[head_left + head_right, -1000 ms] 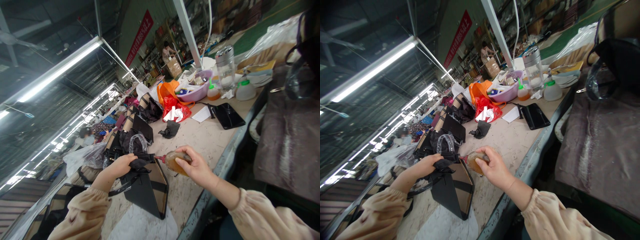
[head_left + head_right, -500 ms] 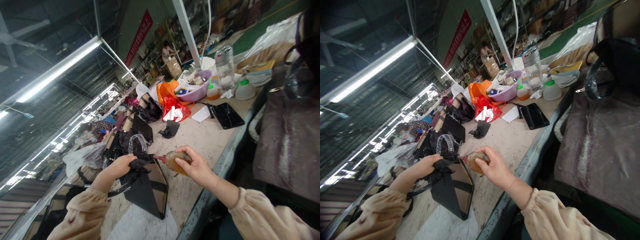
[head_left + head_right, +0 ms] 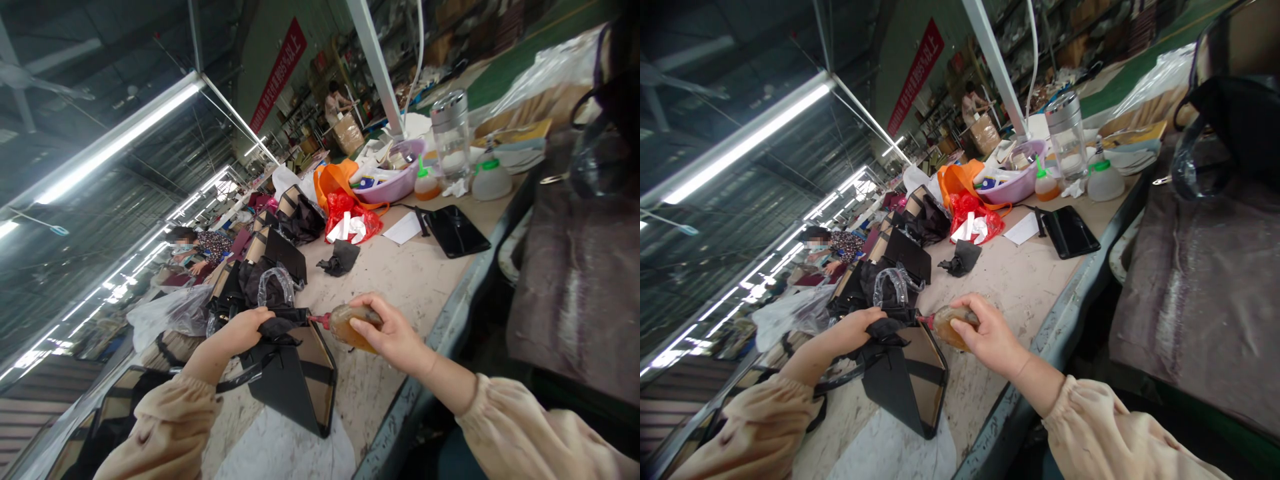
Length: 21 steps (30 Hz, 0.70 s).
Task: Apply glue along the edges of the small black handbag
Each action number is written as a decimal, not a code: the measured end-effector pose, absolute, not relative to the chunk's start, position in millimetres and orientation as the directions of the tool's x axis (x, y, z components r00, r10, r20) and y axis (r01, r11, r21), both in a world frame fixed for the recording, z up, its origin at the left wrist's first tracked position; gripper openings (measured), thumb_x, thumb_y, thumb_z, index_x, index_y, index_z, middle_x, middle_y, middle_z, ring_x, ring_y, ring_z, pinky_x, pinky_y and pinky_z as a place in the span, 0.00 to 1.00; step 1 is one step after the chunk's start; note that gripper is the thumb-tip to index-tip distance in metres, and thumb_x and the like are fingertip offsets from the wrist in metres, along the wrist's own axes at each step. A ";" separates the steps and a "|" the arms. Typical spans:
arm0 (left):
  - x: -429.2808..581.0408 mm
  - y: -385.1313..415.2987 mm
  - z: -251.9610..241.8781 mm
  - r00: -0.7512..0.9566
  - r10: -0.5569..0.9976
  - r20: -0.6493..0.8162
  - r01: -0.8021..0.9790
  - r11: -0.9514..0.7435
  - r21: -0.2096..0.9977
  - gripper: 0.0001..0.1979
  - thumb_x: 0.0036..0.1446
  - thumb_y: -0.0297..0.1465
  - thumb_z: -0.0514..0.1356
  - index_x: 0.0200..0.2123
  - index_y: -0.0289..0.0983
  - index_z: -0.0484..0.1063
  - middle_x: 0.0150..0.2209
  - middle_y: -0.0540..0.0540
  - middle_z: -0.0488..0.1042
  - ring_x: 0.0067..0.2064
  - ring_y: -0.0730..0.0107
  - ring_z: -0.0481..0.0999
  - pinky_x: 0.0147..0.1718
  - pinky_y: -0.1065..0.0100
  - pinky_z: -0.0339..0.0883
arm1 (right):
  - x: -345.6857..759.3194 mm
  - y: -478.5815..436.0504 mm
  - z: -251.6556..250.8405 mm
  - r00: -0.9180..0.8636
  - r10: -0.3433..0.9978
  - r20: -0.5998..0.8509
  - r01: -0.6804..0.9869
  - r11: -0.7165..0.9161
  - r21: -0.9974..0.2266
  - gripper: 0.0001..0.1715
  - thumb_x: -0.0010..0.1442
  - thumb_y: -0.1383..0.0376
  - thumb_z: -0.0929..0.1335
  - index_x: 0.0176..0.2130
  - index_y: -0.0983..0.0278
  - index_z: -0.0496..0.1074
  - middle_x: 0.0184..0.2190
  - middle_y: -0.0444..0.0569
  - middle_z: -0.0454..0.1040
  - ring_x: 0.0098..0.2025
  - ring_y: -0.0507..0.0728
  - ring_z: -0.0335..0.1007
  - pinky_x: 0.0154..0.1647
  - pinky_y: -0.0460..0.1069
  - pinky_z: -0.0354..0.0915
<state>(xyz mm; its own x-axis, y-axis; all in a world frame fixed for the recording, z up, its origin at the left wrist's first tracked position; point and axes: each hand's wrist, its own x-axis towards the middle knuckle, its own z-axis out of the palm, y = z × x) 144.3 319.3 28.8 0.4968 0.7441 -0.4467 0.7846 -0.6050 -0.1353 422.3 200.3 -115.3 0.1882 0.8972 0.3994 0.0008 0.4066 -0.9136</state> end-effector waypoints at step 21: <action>144.2 320.0 26.0 0.506 0.746 -0.434 0.779 -0.611 -0.142 0.21 0.45 0.17 0.51 0.40 0.38 0.74 0.41 0.43 0.75 0.46 0.61 0.75 0.47 0.66 0.64 | 427.0 203.1 -128.1 0.091 0.902 0.423 0.072 0.417 -0.906 0.11 0.59 0.63 0.66 0.44 0.61 0.68 0.40 0.48 0.74 0.43 0.58 0.72 0.48 0.55 0.66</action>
<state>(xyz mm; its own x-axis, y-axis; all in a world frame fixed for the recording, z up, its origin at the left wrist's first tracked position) 144.2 320.0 26.0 0.5057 0.7458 -0.4336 0.7790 -0.6107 -0.1418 427.0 203.1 -128.1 0.0908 0.9017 0.4227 0.0722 0.4174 -0.9058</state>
